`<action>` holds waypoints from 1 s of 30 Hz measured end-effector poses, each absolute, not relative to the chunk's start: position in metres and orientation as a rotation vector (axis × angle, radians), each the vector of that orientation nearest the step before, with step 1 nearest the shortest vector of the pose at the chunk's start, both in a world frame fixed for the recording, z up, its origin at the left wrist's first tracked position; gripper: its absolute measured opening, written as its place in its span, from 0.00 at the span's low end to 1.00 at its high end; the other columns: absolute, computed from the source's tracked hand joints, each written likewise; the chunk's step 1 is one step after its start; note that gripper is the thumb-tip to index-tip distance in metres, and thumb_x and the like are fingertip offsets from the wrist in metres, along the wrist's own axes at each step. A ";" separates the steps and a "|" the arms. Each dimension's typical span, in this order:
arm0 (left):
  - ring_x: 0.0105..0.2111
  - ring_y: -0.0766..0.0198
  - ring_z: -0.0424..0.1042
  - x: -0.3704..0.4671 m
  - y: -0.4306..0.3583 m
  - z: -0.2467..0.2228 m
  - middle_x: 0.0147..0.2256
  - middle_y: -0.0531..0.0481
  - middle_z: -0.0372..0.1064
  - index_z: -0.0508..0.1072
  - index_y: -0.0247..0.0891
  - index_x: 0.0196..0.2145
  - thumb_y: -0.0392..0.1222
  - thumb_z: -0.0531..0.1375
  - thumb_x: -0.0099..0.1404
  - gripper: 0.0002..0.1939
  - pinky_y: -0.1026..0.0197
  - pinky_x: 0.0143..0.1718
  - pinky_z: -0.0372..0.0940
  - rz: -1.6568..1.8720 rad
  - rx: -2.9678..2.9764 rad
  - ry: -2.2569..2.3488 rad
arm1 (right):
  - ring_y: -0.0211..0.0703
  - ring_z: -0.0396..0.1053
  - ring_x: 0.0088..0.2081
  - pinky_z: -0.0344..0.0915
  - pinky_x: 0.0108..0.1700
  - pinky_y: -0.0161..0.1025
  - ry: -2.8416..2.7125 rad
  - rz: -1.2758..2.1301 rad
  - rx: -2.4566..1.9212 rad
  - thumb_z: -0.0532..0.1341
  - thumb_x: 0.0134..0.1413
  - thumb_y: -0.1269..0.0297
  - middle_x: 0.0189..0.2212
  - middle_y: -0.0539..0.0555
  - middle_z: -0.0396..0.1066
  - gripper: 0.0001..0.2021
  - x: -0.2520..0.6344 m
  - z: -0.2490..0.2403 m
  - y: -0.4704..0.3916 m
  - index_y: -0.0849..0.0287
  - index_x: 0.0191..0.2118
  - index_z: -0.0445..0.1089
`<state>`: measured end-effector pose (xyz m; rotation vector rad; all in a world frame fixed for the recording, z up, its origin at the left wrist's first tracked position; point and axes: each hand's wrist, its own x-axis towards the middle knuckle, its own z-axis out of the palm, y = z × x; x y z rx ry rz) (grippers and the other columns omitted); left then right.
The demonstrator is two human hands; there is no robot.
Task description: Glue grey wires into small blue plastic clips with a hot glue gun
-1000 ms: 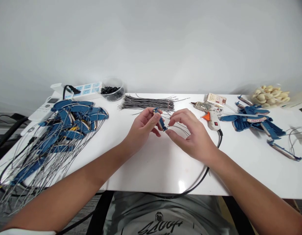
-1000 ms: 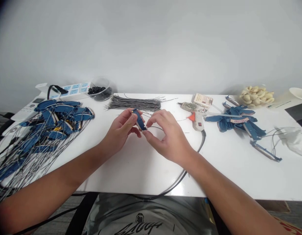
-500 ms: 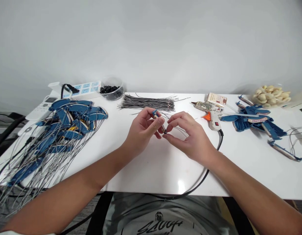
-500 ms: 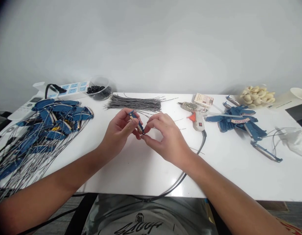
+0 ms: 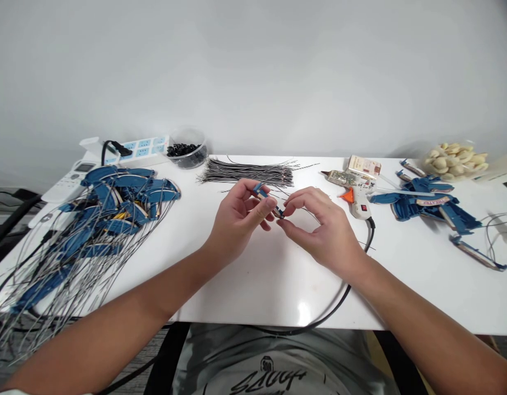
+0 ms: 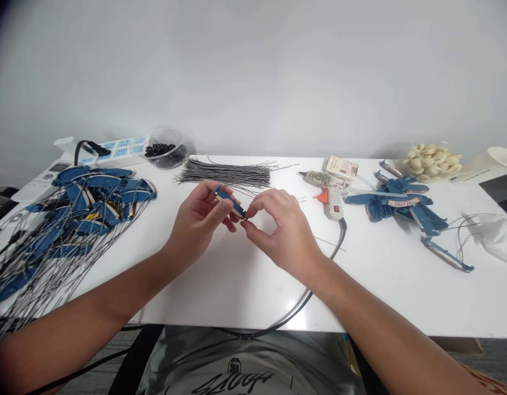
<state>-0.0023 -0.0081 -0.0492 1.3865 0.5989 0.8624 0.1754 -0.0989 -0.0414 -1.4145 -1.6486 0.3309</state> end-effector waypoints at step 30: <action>0.36 0.62 0.78 -0.001 -0.010 -0.049 0.40 0.48 0.73 0.70 0.37 0.44 0.50 0.71 0.67 0.18 0.63 0.30 0.77 0.910 1.391 0.612 | 0.51 0.71 0.49 0.62 0.54 0.52 -1.684 0.169 -1.432 0.70 0.62 0.69 0.42 0.52 0.77 0.06 0.177 -0.040 -0.100 0.53 0.37 0.73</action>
